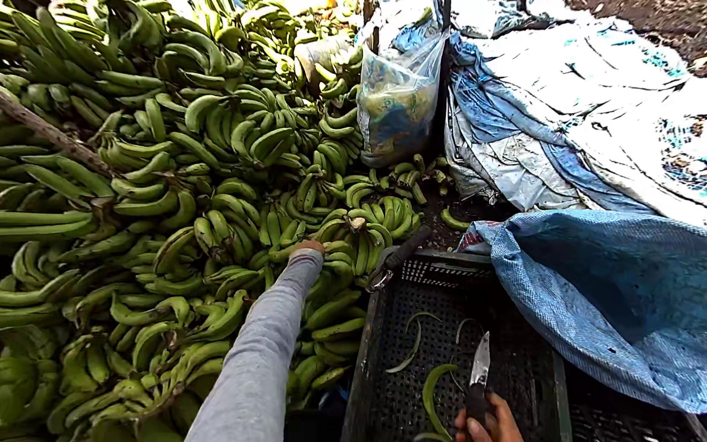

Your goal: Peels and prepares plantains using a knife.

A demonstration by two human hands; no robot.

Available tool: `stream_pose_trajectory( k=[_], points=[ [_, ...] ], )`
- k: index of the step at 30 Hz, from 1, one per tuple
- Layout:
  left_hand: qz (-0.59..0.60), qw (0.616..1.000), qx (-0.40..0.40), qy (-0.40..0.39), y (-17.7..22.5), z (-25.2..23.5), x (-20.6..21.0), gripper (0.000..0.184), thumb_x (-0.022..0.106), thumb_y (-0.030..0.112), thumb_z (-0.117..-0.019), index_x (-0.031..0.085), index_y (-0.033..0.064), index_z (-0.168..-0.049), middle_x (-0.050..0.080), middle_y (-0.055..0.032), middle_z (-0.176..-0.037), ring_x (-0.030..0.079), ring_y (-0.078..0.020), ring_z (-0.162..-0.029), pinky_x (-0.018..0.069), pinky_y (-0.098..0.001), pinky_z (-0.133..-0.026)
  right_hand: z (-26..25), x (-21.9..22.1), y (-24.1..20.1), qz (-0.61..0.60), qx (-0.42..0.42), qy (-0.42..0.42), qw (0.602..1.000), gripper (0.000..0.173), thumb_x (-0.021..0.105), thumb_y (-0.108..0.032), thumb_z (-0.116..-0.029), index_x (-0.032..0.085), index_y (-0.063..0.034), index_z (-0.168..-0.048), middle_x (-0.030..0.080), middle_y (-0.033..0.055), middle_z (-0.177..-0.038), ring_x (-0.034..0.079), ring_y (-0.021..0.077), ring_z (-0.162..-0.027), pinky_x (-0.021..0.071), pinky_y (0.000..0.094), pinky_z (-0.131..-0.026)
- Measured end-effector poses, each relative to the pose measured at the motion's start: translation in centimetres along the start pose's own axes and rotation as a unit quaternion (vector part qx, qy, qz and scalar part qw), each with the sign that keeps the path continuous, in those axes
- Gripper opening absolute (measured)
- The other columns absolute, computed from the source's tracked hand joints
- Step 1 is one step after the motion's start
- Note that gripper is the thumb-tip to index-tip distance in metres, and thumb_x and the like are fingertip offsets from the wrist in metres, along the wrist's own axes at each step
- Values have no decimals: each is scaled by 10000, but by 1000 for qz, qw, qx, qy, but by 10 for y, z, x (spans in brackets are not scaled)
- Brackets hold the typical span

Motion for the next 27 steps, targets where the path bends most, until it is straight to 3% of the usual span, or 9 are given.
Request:
stream_pose_trajectory(
  k=[3, 8, 11, 14, 16, 18, 22, 24, 27],
  points=[
    [107, 992, -57, 48, -59, 83, -47, 559, 331, 358, -1108, 647, -85, -1235, 579, -343, -1350, 541, -499, -1300, 424, -686, -1034, 18, 0, -16, 35, -9, 12, 999, 618, 499, -52, -986, 205, 144, -1493, 615, 112, -1005, 685, 99, -793, 607, 283, -745],
    [128, 971, -12, 200, -114, 246, -125, 596, 286, 304, -1126, 641, -173, -1087, 588, -437, -1216, 528, -592, -1246, 380, -740, -1010, 35, -4, -26, 90, -128, -18, 988, 752, 550, -161, -935, 193, 146, -1521, 609, 132, -1073, 658, 67, -812, 581, 241, -726],
    [137, 946, 92, 278, -96, 331, -140, 559, 320, 227, -1116, 621, -182, -884, 626, -440, -990, 594, -629, -1066, 405, -762, -880, 54, -9, -53, 90, -233, 15, 968, 715, 543, -169, -995, 182, 201, -1488, 620, 118, -1087, 653, 19, -784, 582, 199, -697],
    [164, 917, 224, 284, -40, 380, -130, 519, 364, 180, -1096, 611, -143, -774, 641, -368, -837, 644, -569, -919, 441, -708, -788, 71, -26, -76, 80, -338, 114, 931, 714, 538, -200, -1021, 147, 205, -1460, 627, 55, -1077, 594, -50, -713, 532, 144, -618],
    [165, 919, 294, 203, 12, 384, -104, 501, 366, 195, -1094, 658, -120, -835, 672, -332, -885, 662, -527, -962, 467, -681, -816, 80, -39, -76, 100, -361, 161, 913, 700, 527, -248, -1046, 161, 176, -1466, 643, 33, -1078, 575, -63, -700, 511, 130, -601],
    [134, 937, 317, 55, 69, 369, -64, 524, 310, 245, -1121, 687, -108, -1035, 673, -328, -1104, 619, -494, -1155, 447, -661, -962, 85, -48, -63, 166, -330, 197, 908, 651, 493, -252, -1053, 252, 204, -1451, 647, 103, -1021, 563, -10, -674, 499, 168, -583],
    [97, 951, 275, -103, 166, 302, 44, 542, 282, 331, -1121, 650, -43, -1253, 605, -272, -1357, 553, -410, -1320, 431, -595, -1070, 68, -50, -28, 288, -135, 218, 923, 547, 484, -180, -1040, 382, 102, -1498, 691, 197, -904, 634, 246, -607, 555, 427, -584],
    [96, 956, 244, -132, 195, 266, 90, 545, 272, 336, -1121, 623, -33, -1316, 569, -260, -1420, 525, -398, -1361, 419, -585, -1096, 46, -42, -18, 323, 1, 180, 929, 547, 508, -143, -1066, 339, 39, -1554, 712, 286, -1074, 720, 441, -843, 564, 591, -799],
    [96, 962, 208, -148, 211, 218, 136, 539, 261, 327, -1124, 605, -23, -1348, 561, -254, -1436, 523, -399, -1365, 424, -584, -1093, -4, -28, 4, 356, 168, 93, 915, 581, 455, -180, -1102, 225, -61, -1622, 613, 276, -1370, 642, 450, -1206, 477, 590, -1041]
  ],
)
Point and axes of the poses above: each hand's wrist, its own z-axis away from the middle knuckle, its own x-axis out of the palm, y = z × x, the point moved 3 cm from there along -z, towards the middle knuckle
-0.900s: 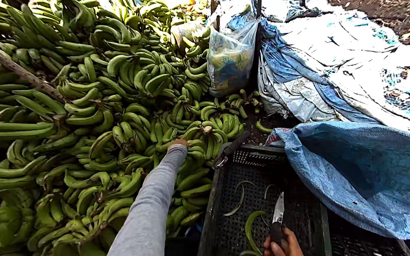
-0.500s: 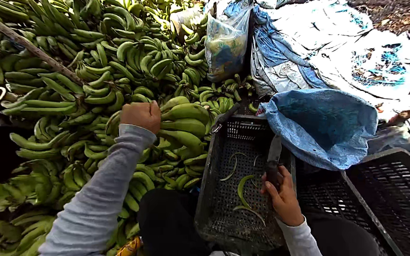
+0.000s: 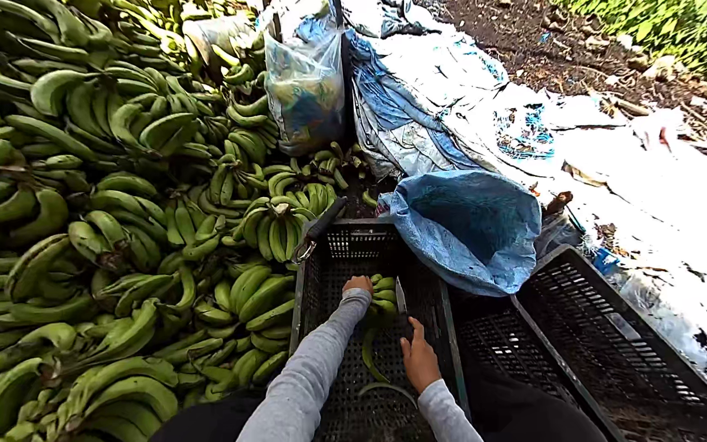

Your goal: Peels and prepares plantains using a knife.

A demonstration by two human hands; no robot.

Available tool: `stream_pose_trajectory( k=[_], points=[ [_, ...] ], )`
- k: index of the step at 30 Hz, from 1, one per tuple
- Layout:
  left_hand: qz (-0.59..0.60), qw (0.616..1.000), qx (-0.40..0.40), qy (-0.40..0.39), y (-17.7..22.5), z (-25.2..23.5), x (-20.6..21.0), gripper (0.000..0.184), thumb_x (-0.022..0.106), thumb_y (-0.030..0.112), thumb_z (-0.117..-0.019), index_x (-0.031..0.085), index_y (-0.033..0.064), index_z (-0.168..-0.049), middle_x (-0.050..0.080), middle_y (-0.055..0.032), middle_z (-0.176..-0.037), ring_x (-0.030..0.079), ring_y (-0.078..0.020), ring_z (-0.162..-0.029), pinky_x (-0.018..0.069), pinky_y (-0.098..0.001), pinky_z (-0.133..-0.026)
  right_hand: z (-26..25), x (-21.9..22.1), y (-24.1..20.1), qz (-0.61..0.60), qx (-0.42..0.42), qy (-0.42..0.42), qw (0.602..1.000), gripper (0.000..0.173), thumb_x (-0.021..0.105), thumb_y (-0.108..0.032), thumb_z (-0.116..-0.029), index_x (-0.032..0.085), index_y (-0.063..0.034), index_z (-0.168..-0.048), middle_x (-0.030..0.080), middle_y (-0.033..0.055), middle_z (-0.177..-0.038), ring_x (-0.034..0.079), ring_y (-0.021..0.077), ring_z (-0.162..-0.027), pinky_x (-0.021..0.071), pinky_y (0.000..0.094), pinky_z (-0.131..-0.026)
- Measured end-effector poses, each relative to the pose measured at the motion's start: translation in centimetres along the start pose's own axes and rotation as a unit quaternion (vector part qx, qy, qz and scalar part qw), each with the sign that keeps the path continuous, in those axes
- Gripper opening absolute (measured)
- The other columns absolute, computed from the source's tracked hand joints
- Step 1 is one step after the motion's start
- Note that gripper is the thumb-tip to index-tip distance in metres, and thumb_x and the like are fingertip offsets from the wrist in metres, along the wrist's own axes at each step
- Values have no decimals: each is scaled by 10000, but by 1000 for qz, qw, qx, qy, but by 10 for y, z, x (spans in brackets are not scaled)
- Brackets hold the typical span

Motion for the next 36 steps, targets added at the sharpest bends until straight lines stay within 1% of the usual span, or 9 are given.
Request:
stream_pose_trajectory(
  k=[2, 5, 8, 11, 15, 20, 26, 34, 36],
  points=[
    [0, 1000, -17, 1, -12, -27, 8, 540, 251, 326, -1126, 600, -15, -1360, 561, -253, -1437, 528, -405, -1359, 430, -588, -1085, -34, 16, -5, 46, 36, -54, 997, 589, 426, -209, -1114, 186, -104, -1641, 590, 262, -1411, 609, 434, -1268, 453, 580, -1077],
    [-1, 1000, -17, 8, -27, -44, 10, 530, 261, 323, -1125, 584, -11, -1380, 569, -265, -1422, 540, -437, -1335, 436, -612, -1069, -67, 26, -18, 128, 55, -98, 985, 580, 391, -243, -1122, 169, -174, -1654, 633, 237, -1361, 625, 414, -1251, 470, 563, -1062],
    [-11, 1000, -2, -7, -38, -48, 16, 522, 258, 310, -1123, 565, -6, -1403, 564, -259, -1432, 543, -435, -1332, 431, -618, -1067, -80, 31, -30, 190, 71, -152, 967, 606, 364, -261, -1126, 90, -242, -1667, 653, 235, -1321, 629, 412, -1242, 475, 565, -1047],
    [-7, 1000, 8, -6, -41, -51, 21, 506, 272, 303, -1122, 572, 5, -1400, 577, -249, -1420, 554, -433, -1320, 435, -622, -1061, -88, 33, -35, 209, 76, -164, 961, 574, 350, -262, -1128, 137, -259, -1662, 661, 229, -1308, 632, 406, -1239, 482, 556, -1042],
    [-9, 1000, 11, -7, -39, -49, 25, 482, 295, 287, -1117, 577, 15, -1398, 581, -231, -1423, 559, -415, -1320, 446, -613, -1055, -92, 33, -38, 225, 85, -168, 956, 560, 344, -249, -1127, 168, -265, -1659, 642, 221, -1351, 618, 399, -1265, 476, 555, -1053],
    [-19, 999, 26, -18, -42, -45, 31, 486, 282, 277, -1120, 570, 9, -1406, 573, -233, -1434, 538, -412, -1344, 427, -592, -1083, -93, 30, -45, 275, 90, -202, 936, 600, 369, -193, -1112, 137, -250, -1663, 598, 229, -1411, 580, 399, -1316, 456, 552, -1078],
    [-10, 999, 44, -7, -49, -46, 49, 490, 280, 263, -1119, 579, -22, -1382, 578, -247, -1418, 541, -412, -1338, 423, -586, -1084, -102, 32, -42, 266, 95, -244, 928, 594, 397, -158, -1101, 169, -192, -1649, 562, 249, -1444, 555, 401, -1346, 434, 553, -1102],
    [7, 999, 49, 5, -55, -52, 54, 479, 287, 244, -1119, 588, -27, -1375, 585, -246, -1413, 554, -406, -1328, 423, -565, -1091, -118, 39, -48, 270, 92, -264, 921, 607, 407, -138, -1096, 158, -184, -1647, 545, 238, -1468, 537, 377, -1373, 421, 523, -1120],
    [9, 999, 53, 7, -52, -50, 63, 473, 292, 238, -1116, 594, -21, -1372, 593, -243, -1403, 564, -408, -1316, 432, -568, -1081, -122, 45, -45, 275, 96, -263, 920, 647, 434, -96, -1072, 157, -181, -1650, 527, 246, -1484, 521, 385, -1385, 416, 530, -1124]
  ],
)
Point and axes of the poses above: each hand's wrist, its own z-axis away from the middle knuckle, its own x-axis out of the palm, y = z × x, the point moved 3 cm from there along -z, towards the middle knuckle
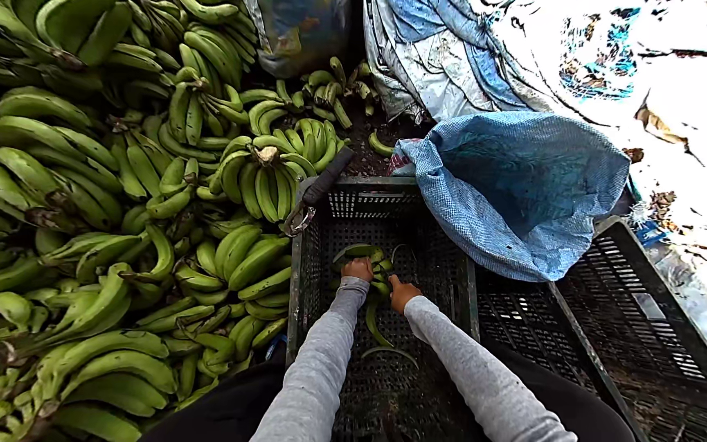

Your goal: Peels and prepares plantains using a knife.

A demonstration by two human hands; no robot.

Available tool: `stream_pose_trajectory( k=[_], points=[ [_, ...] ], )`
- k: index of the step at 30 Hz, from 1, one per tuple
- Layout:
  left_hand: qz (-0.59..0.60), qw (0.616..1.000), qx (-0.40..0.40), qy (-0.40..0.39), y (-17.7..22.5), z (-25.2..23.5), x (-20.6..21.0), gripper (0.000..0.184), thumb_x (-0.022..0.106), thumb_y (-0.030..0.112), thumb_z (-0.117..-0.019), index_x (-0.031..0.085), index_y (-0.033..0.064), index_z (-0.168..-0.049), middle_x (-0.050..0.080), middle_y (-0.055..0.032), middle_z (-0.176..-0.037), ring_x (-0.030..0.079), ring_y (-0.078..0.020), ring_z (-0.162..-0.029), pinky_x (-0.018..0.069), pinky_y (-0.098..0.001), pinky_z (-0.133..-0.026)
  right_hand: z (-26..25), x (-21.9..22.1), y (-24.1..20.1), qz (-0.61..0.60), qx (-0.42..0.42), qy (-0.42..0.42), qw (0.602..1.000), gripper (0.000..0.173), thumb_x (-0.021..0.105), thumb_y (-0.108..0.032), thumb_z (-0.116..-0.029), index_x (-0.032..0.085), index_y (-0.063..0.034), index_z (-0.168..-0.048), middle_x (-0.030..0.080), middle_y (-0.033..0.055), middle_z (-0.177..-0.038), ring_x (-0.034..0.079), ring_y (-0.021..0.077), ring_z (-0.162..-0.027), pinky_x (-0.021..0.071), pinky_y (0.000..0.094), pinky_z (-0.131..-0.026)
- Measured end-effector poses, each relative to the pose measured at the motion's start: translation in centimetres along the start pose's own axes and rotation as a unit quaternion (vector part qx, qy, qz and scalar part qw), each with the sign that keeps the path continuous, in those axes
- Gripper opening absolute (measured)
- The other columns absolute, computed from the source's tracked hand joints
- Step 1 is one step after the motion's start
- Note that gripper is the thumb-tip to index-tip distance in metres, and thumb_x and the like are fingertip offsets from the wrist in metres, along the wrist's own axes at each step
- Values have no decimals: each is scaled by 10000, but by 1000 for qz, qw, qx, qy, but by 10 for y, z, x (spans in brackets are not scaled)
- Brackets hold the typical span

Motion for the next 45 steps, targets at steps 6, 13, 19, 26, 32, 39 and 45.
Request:
stream_pose_trajectory(
  k=[6, 13, 19, 26, 32, 39, 45],
  points=[
    [4, 1000, -23, 3, 1, 2, 2, 497, 266, 256, -1120, 609, -15, -1357, 615, -231, -1383, 579, -396, -1305, 439, -574, -1068, 12, 8, 8, -1, 0, -7, 1000, 638, 431, -115, -1084, 154, -188, -1654, 534, 252, -1474, 525, 401, -1378, 419, 544, -1118],
    [19, 998, -53, 3, -2, 1, 0, 494, 263, 248, -1122, 600, -18, -1365, 608, -235, -1391, 573, -399, -1311, 435, -569, -1072, 0, 24, -4, -68, 14, -19, 997, 640, 415, -105, -1087, 118, -162, -1651, 518, 250, -1489, 517, 376, -1391, 409, 511, -1135],
    [36, 995, -91, -14, -8, 0, -9, 515, 249, 287, -1126, 606, -2, -1359, 599, -236, -1399, 554, -394, -1331, 422, -571, -1089, 12, 48, 2, -116, 8, -8, 993, 598, 376, -184, -1116, 114, -169, -1654, 577, 253, -1422, 568, 396, -1332, 437, 532, -1105],
    [37, 993, -116, -5, -11, -9, -19, 506, 262, 290, -1125, 625, 4, -1334, 615, -236, -1375, 566, -391, -1318, 436, -558, -1078, -14, 86, -19, -239, 10, 51, 970, 592, 352, -227, -1130, 89, -127, -1651, 627, 240, -1360, 628, 374, -1261, 468, 497, -1082],
    [80, 978, -185, 50, -34, -18, -47, 482, 293, 271, -1125, 615, -13, -1343, 610, -262, -1368, 554, -405, -1325, 416, -552, -1099, -47, 82, -53, -265, -41, 87, 959, 608, 351, -248, -1133, 66, -140, -1659, 646, 247, -1326, 651, 390, -1217, 484, 508, -1058],
    [97, 965, -237, 60, -26, -14, -51, 497, 280, 297, -1127, 595, 6, -1378, 596, -238, -1401, 546, -371, -1347, 420, -524, -1108, -61, 62, -58, -270, -59, 86, 957, 602, 348, -247, -1134, 70, -159, -1660, 640, 227, -1353, 634, 366, -1256, 470, 492, -1081],
    [81, 974, -209, 44, -23, -7, -47, 506, 270, 311, -1127, 611, 24, -1366, 599, -229, -1401, 542, -379, -1348, 419, -548, -1102, -43, 59, -32, -363, -69, 98, 924, 591, 454, -199, -1105, 193, -86, -1623, 612, 263, -1369, 633, 394, -1239, 472, 516, -1070]
  ],
)
Point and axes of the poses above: each hand's wrist, its own z-axis away from the middle knuckle, its own x-axis out of the palm, y = z × x, the point moved 3 cm from there along -z, towards the middle knuckle
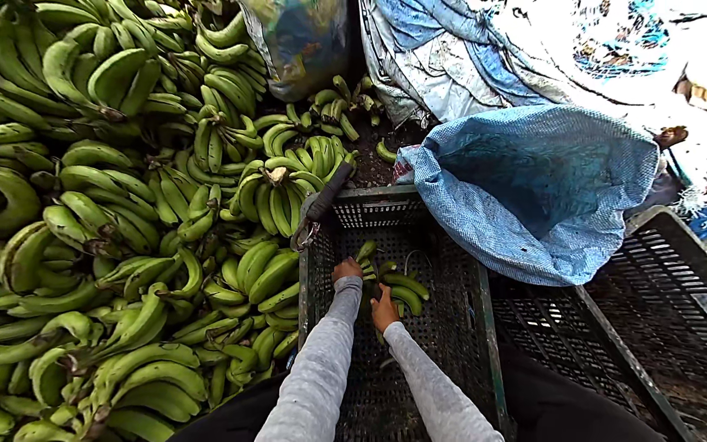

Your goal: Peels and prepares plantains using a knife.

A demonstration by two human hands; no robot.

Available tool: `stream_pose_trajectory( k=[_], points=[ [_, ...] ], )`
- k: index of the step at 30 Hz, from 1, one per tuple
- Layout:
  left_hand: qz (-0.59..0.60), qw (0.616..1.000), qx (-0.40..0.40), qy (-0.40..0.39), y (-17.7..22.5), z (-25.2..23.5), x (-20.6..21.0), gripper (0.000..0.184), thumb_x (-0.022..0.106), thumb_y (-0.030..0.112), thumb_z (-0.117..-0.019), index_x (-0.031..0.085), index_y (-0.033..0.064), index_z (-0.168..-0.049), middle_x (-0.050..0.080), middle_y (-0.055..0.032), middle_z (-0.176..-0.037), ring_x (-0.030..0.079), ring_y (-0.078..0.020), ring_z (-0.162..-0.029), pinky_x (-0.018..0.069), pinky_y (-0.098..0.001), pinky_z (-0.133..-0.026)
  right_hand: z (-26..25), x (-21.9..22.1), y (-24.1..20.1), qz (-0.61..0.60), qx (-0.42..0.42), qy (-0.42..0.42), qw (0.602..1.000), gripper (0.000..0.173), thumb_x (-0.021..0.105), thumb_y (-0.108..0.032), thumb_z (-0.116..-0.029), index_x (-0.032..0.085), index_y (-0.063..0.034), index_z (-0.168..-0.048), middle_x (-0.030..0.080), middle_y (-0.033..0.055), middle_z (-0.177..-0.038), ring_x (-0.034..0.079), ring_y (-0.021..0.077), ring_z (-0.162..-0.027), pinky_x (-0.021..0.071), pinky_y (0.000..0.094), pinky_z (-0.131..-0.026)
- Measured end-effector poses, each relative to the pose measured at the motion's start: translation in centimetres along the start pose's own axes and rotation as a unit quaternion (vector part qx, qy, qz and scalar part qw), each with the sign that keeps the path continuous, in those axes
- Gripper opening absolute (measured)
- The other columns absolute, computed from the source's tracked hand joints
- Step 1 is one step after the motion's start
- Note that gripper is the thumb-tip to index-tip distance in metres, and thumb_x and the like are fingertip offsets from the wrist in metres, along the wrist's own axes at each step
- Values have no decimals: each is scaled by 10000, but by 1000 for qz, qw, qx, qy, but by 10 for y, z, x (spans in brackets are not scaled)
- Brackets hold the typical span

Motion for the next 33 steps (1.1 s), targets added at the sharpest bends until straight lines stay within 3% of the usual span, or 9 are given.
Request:
stream_pose_trajectory(
  k=[2, 4, 8, 12, 16, 20, 23, 29, 33],
  points=[
    [-61, 995, 70, -26, 1, 6, -8, 525, 253, 310, -1125, 607, 1, -1359, 592, -248, -1401, 541, -399, -1344, 420, -569, -1096, 31, -17, 11, -45, -1, 42, 998, 559, 491, -203, -1095, 261, -28, -1574, 617, 277, -1332, 648, 395, -1193, 493, 515, -1033],
    [-135, 978, 153, -44, 9, 20, -22, 528, 254, 305, -1127, 604, -21, -1350, 589, -269, -1392, 543, -422, -1335, 416, -595, -1083, 65, -36, 14, -37, -29, 71, 996, 592, 477, -183, -1096, 204, 2, -1587, 578, 291, -1382, 646, 399, -1198, 498, 505, -1035],
    [-227, 939, 258, -30, 13, 62, -53, 498, 306, 321, -1125, 632, 4, -1328, 615, -231, -1379, 554, -409, -1320, 365, -635, -1091, 115, -60, 4, 78, -78, 53, 992, 632, 445, -136, -1094, 125, -62, -1635, 566, 269, -1423, 657, 403, -1189, 499, 521, -1033],
    [-236, 914, 321, 79, -5, 99, -85, 499, 356, 351, -1113, 709, 4, -1177, 690, -212, -1249, 607, -393, -1245, 413, -609, -1036, 159, -48, -13, 123, -126, 19, 984, 593, 399, -165, -1110, 150, -104, -1645, 620, 265, -1346, 661, 421, -1167, 498, 544, -1021],
    [-222, 867, 404, 189, -38, 112, -92, 416, 439, 241, -1078, 732, -54, -1075, 721, -249, -1126, 660, -441, -1136, 474, -620, -942, 191, -30, -25, 126, -125, -5, 984, 585, 372, -181, -1118, 136, -111, -1649, 664, 261, -1257, 665, 406, -1157, 494, 525, -1021],
    [-216, 827, 466, 229, -62, 106, -85, 371, 493, 200, -1043, 747, -64, -989, 739, -248, -1040, 693, -454, -1053, 510, -620, -876, 199, -18, -22, 113, -106, -39, 987, 572, 358, -184, -1121, 140, -117, -1646, 641, 259, -1293, 671, 387, -1135, 506, 506, -1001],
    [-213, 825, 470, 230, -66, 106, -84, 364, 498, 196, -1039, 749, -59, -978, 743, -240, -1033, 698, -442, -1043, 514, -607, -858, 197, -11, -18, 68, -104, -43, 991, 556, 341, -182, -1125, 150, -123, -1644, 648, 243, -1187, 691, 344, -920, 549, 480, -863],
    [-178, 810, 496, 259, -71, 103, -87, 304, 555, 152, -991, 752, -52, -880, 751, -227, -948, 719, -429, -967, 528, -598, -802, 182, -2, -31, -12, -85, -56, 995, 548, 334, -190, -1130, 145, -159, -1643, 596, 158, -1001, 608, 219, -669, 540, 370, -639],
    [-140, 803, 508, 277, -73, 100, -89, 278, 575, 103, -968, 726, -81, -824, 738, -249, -889, 719, -451, -922, 529, -603, -779, 156, 4, -51, -37, -67, -66, 995, 541, 348, -211, -1131, 161, -198, -1638, 578, 130, -972, 582, 187, -628, 522, 342, -592]
  ],
)
Point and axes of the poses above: each hand's wrist, its own z-axis away from the middle knuckle, its own x-axis out of the palm, y = z × x, the point moved 3 cm from there along -z, towards the middle knuckle
